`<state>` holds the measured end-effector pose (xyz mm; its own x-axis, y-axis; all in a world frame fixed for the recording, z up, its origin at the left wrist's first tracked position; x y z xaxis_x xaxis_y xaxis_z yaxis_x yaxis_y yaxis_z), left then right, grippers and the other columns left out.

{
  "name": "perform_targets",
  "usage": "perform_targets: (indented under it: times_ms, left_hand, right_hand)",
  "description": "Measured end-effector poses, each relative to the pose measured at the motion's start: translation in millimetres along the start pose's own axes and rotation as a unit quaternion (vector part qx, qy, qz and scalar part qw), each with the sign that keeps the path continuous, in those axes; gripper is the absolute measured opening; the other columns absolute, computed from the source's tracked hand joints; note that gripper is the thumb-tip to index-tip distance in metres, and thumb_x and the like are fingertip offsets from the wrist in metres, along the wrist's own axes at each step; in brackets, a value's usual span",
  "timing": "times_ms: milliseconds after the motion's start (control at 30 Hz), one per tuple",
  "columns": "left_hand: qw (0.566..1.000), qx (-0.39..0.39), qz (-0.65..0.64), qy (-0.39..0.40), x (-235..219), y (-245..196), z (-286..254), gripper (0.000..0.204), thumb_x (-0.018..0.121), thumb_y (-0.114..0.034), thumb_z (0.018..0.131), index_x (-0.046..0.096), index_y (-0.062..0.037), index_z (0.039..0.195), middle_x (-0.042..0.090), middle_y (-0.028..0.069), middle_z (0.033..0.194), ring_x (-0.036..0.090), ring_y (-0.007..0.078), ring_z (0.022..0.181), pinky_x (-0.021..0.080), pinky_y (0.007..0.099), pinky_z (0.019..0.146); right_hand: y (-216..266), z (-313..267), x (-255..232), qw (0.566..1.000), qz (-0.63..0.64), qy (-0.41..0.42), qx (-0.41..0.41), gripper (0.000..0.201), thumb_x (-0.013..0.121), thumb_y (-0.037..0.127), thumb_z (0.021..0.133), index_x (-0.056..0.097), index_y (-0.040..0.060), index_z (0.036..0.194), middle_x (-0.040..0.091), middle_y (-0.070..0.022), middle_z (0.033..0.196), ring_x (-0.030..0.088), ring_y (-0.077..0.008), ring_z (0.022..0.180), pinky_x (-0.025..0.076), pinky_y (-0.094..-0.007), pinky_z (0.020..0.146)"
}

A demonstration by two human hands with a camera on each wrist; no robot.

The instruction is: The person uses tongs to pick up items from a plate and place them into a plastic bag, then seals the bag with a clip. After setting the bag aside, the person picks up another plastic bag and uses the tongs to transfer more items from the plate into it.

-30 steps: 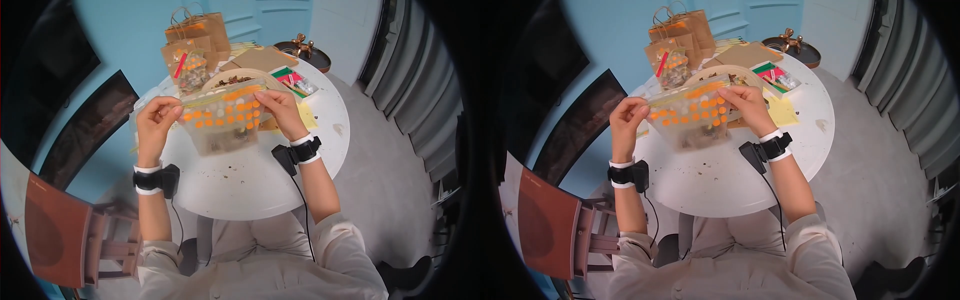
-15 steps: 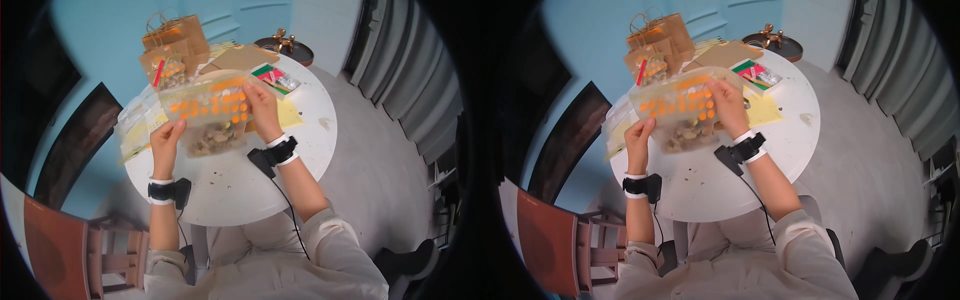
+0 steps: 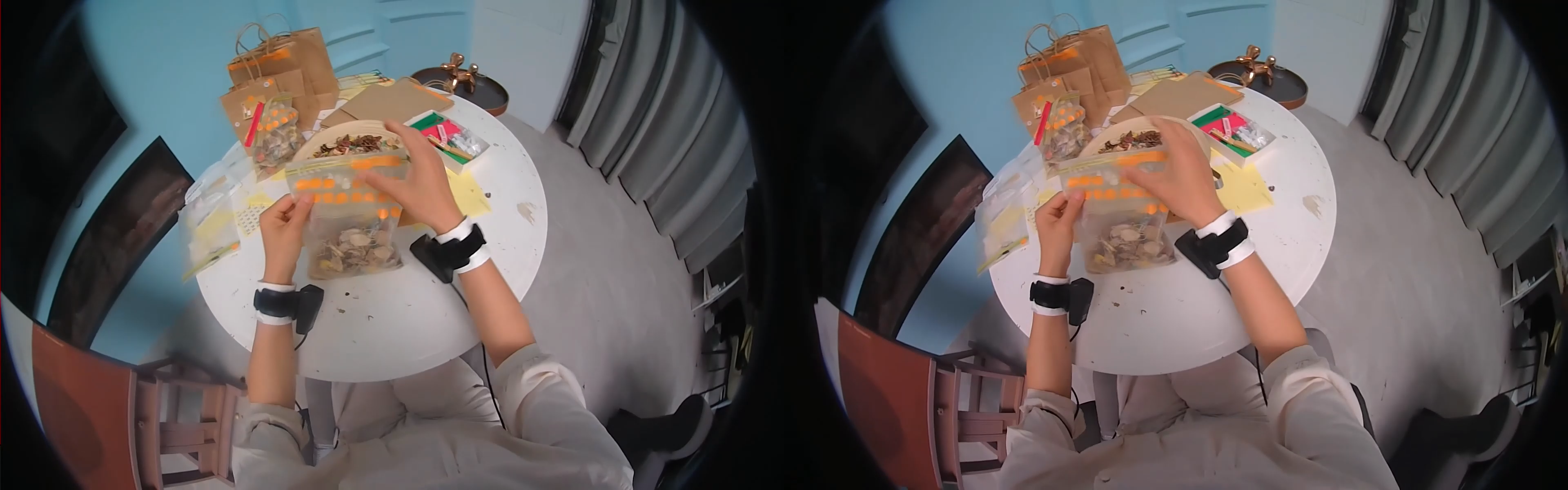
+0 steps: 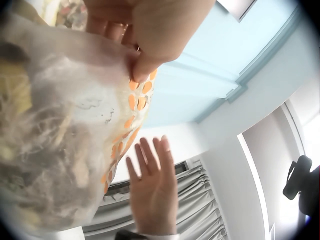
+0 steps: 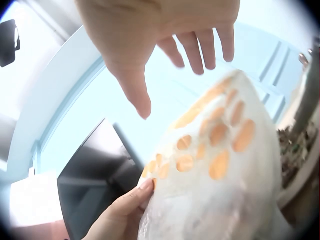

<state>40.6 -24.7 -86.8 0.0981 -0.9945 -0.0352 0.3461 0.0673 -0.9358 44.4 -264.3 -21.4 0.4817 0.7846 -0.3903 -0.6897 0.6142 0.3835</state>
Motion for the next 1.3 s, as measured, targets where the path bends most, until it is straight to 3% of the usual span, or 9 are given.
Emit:
perform_targets:
  times_ms: [100,300,400,500,600,700,800,1067,1300]
  left_hand:
    - [1.000,-0.001,0.009,0.026,0.7,-2.1,5.3,0.021,0.069,-0.017,0.093,0.072,0.0012,0.102,0.065,-0.0032,0.083,0.055,0.0032,0.074,0.042,0.0191,0.065]
    - [0.999,0.031,-0.038,0.008,7.2,-15.4,8.1,0.015,0.068,-0.009,0.092,0.070,0.0026,0.101,0.062,-0.0023,0.077,0.053,0.0036,0.066,0.040,0.0185,0.060]
    - [0.996,0.008,-0.073,-0.042,8.6,-15.3,3.7,0.013,0.066,-0.005,0.091,0.070,0.0030,0.101,0.064,0.0000,0.083,0.055,0.0057,0.070,0.043,0.0190,0.065]
    - [0.996,0.032,-0.074,-0.035,-0.4,4.6,5.0,0.013,0.063,0.000,0.090,0.071,0.0036,0.100,0.066,0.0026,0.091,0.057,0.0083,0.078,0.045,0.0203,0.071]
    - [0.996,0.058,-0.059,-0.013,2.5,7.1,0.7,0.014,0.060,0.003,0.088,0.071,0.0037,0.098,0.066,0.0037,0.097,0.058,0.0095,0.084,0.045,0.0216,0.076]
    - [0.997,0.067,-0.050,-0.006,3.5,-0.5,-1.4,0.013,0.061,0.002,0.089,0.071,0.0037,0.096,0.066,0.0036,0.096,0.057,0.0096,0.085,0.045,0.0222,0.077]
    - [0.997,0.062,-0.032,-0.007,9.1,-3.1,-0.9,0.011,0.064,-0.001,0.089,0.071,0.0036,0.097,0.065,0.0030,0.092,0.057,0.0089,0.082,0.045,0.0216,0.075]
    - [0.988,-0.028,0.149,0.014,7.8,-13.2,-0.3,0.018,0.074,-0.007,0.086,0.069,0.0017,0.101,0.064,-0.0003,0.085,0.055,0.0035,0.073,0.043,0.0165,0.064]
    - [0.998,0.007,0.051,0.026,6.9,-7.2,-4.3,0.017,0.074,-0.008,0.086,0.070,0.0002,0.101,0.061,-0.0048,0.077,0.050,0.0011,0.067,0.038,0.0167,0.060]
  right_hand:
    - [9.0,26.6,14.0,0.993,0.008,0.076,-0.090,0.083,0.084,0.030,0.070,0.045,-0.0026,0.137,0.062,-0.0230,0.118,0.057,-0.0384,0.116,0.043,-0.0443,0.101]
    - [-9.6,63.7,61.2,0.890,0.120,0.434,0.078,0.036,0.082,0.022,0.073,0.070,0.0009,0.100,0.068,-0.0170,0.098,0.067,-0.0251,0.089,0.053,-0.0344,0.082]
    - [-16.8,58.0,65.0,0.903,0.244,0.348,0.071,0.011,0.077,0.008,0.078,0.072,0.0027,0.085,0.067,-0.0104,0.098,0.063,-0.0149,0.086,0.050,-0.0285,0.076]
    - [-24.5,43.3,72.9,0.901,0.344,0.263,0.035,0.006,0.072,0.000,0.076,0.070,-0.0007,0.082,0.068,-0.0063,0.079,0.063,-0.0142,0.078,0.051,-0.0302,0.072]
    - [-40.7,30.2,82.9,0.915,0.314,0.252,0.030,0.004,0.070,0.003,0.079,0.069,0.0004,0.082,0.068,-0.0066,0.082,0.065,-0.0150,0.082,0.051,-0.0309,0.074]
    - [-42.6,22.1,81.5,0.858,0.380,0.298,0.175,0.016,0.074,0.014,0.081,0.064,0.0024,0.085,0.065,-0.0068,0.091,0.062,-0.0163,0.091,0.049,-0.0283,0.080]
    - [-23.2,19.9,70.4,0.933,0.212,0.280,0.082,0.029,0.077,0.024,0.079,0.062,0.0027,0.090,0.064,-0.0079,0.090,0.062,-0.0181,0.091,0.049,-0.0303,0.080]
    - [-20.9,14.1,59.9,0.942,0.174,0.286,0.029,0.036,0.083,0.028,0.072,0.068,0.0007,0.089,0.067,-0.0123,0.083,0.063,-0.0252,0.076,0.050,-0.0330,0.073]
    - [-18.8,7.1,50.6,0.945,0.200,0.257,0.007,0.033,0.083,0.028,0.074,0.067,0.0006,0.081,0.064,-0.0107,0.071,0.058,-0.0217,0.064,0.045,-0.0325,0.061]
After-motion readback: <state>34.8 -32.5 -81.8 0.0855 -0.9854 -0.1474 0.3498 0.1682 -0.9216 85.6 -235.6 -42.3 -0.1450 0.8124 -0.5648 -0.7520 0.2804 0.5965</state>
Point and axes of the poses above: each hand's wrist, its own z-axis towards the middle knuckle, its own x-axis out of the palm, y = z × x, the point moved 2 cm from there along z, towards the middle knuckle
